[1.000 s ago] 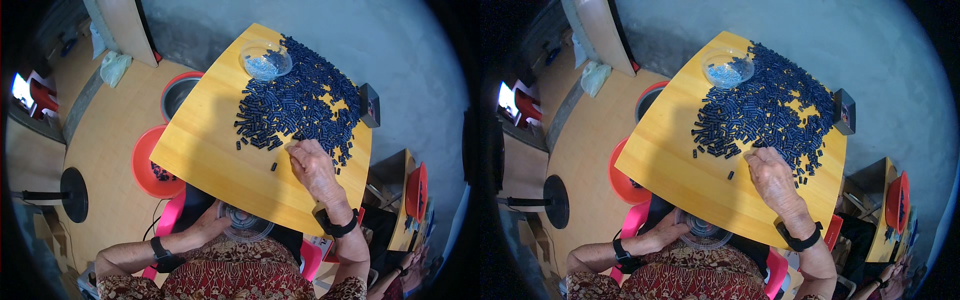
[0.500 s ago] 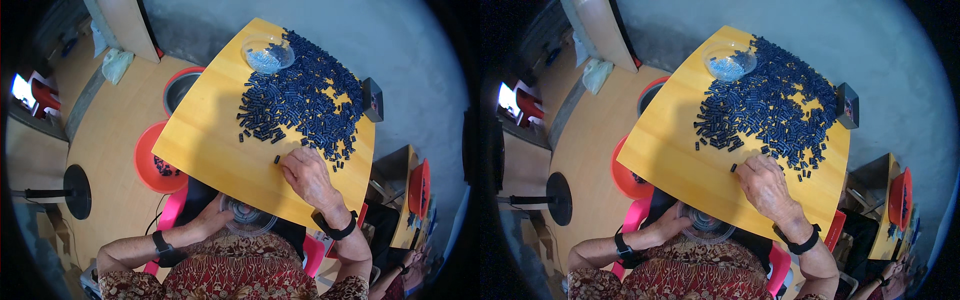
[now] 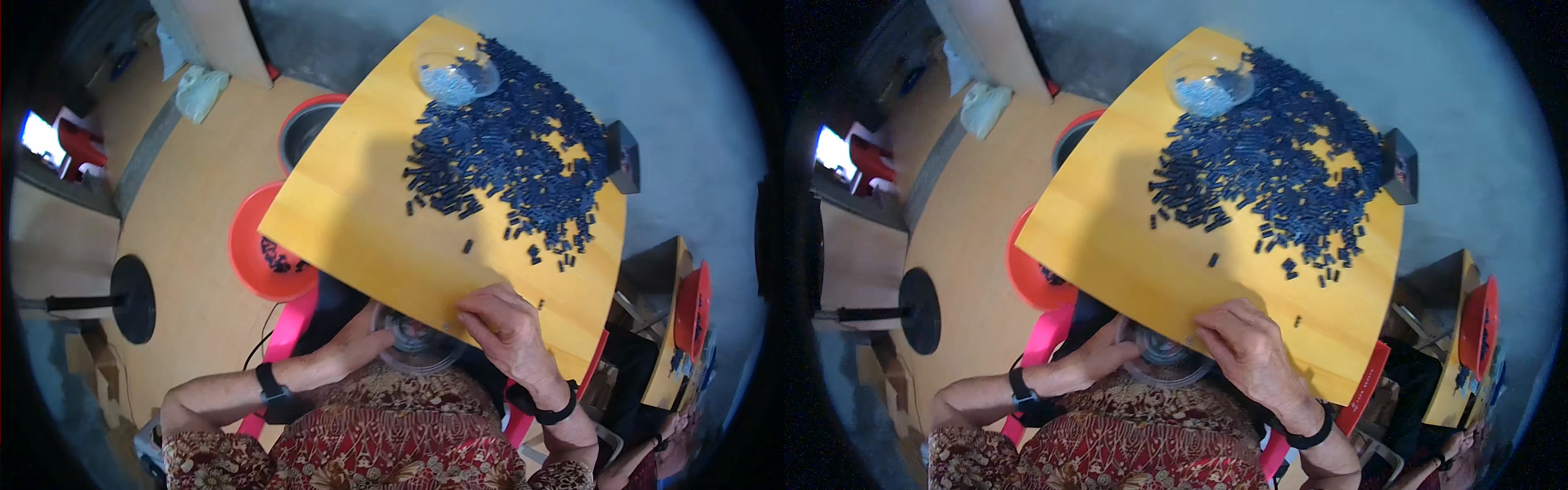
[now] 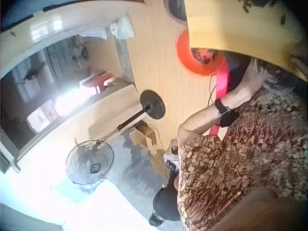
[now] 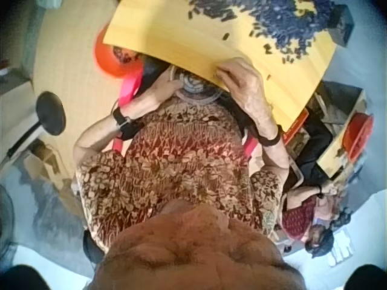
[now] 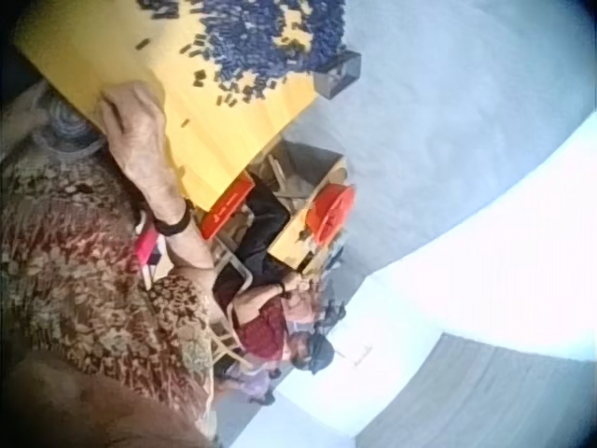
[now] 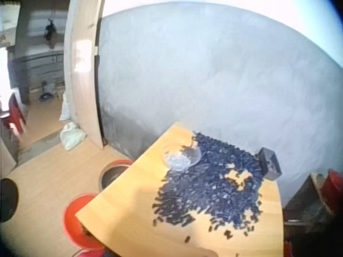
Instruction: Sorting small black and silver industrial components into various plastic and metal containers on a table.
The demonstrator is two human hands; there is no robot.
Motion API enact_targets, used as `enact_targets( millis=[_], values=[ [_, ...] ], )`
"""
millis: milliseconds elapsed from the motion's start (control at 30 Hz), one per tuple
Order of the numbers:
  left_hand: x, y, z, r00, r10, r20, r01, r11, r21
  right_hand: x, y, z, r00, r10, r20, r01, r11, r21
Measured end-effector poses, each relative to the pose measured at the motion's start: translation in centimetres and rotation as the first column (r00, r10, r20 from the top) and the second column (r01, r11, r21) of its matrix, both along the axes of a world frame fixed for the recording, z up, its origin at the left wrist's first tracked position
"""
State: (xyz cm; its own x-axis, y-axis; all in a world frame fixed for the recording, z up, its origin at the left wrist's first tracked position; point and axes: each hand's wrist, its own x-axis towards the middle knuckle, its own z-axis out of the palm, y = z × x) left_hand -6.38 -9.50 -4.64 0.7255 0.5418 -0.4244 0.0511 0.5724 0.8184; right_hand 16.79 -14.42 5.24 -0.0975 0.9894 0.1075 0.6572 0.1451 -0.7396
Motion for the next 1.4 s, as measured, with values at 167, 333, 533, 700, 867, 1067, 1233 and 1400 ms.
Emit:
enact_targets(
  millis=[167, 333, 533, 700, 867, 1067, 1233, 1400],
  values=[
    [0.0, 0.6, 2.6, 1.000, -0.031, 0.005, 0.031, 0.999, -0.020, 4.7, 0.5, -0.2, 0.958, -0.241, 0.159, 0.221, 0.966, 0.131],
    [0.0, 1.1, 3.5, 0.996, -0.087, 0.007, 0.087, 0.984, -0.154, 8.8, 1.8, -0.5, 0.862, -0.449, 0.235, 0.387, 0.883, 0.267],
    [-0.7, 0.8, 2.1, 0.992, -0.119, -0.036, 0.124, 0.978, 0.166, 10.6, 4.4, -1.7, 0.836, -0.419, 0.355, 0.312, 0.894, 0.323],
    [-0.8, 0.6, 1.6, 0.990, -0.090, -0.109, 0.091, 0.996, 0.003, 10.7, 4.9, -1.9, 0.813, -0.368, 0.450, 0.249, 0.920, 0.303],
    [-0.4, 0.7, 2.1, 0.989, -0.088, -0.115, 0.089, 0.996, 0.000, 10.6, 4.8, -2.0, 0.805, -0.368, 0.465, 0.250, 0.922, 0.297],
    [-0.6, 0.5, 1.7, 0.990, -0.075, -0.123, 0.075, 0.997, -0.008, 9.4, 4.8, -1.5, 0.885, -0.389, 0.256, 0.321, 0.908, 0.269],
    [0.0, 0.7, 3.8, 0.998, -0.027, -0.057, 0.019, 0.991, -0.132, 8.9, 3.8, -2.8, 0.824, -0.436, -0.363, 0.396, 0.900, -0.182],
    [-0.3, 0.9, 2.3, 0.995, -0.101, 0.015, 0.101, 0.995, -0.013, 7.0, 2.7, -1.3, 0.740, -0.358, -0.570, 0.280, 0.934, -0.222]
  ],
)
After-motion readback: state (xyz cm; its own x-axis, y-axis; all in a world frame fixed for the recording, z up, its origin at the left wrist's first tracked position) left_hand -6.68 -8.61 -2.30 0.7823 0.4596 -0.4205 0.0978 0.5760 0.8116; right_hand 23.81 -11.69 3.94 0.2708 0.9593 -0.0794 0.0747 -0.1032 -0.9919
